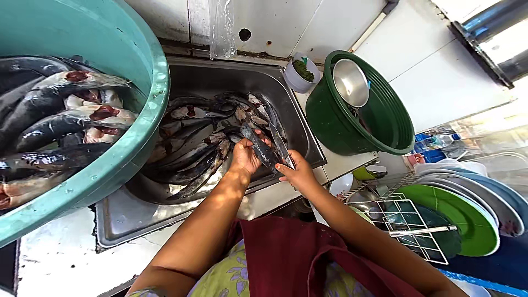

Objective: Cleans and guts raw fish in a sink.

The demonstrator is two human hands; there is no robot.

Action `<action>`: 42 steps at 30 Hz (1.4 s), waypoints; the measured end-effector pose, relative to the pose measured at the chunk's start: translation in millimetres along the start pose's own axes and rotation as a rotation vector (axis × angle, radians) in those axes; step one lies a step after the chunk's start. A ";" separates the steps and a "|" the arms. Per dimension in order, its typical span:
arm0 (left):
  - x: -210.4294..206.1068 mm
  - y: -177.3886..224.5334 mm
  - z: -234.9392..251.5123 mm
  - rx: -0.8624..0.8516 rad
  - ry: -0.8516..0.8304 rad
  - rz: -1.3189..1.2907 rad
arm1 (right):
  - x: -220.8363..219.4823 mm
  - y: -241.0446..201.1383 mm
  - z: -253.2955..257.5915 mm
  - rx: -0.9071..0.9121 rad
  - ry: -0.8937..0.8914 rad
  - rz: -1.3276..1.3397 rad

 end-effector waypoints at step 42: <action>-5.6 -17.9 -0.4 -0.004 0.148 1.334 | 1.2 -40.3 40.3 0.338 -0.183 -1.047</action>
Point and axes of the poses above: each hand's wrist, its own z-axis towards the middle knuckle, its own x-axis out of the back of the hand, y = z × x, the point moved 2 cm from there along z, towards the middle knuckle, and after that the axes turned 7 degrees about -z, right-handed, at the moved point
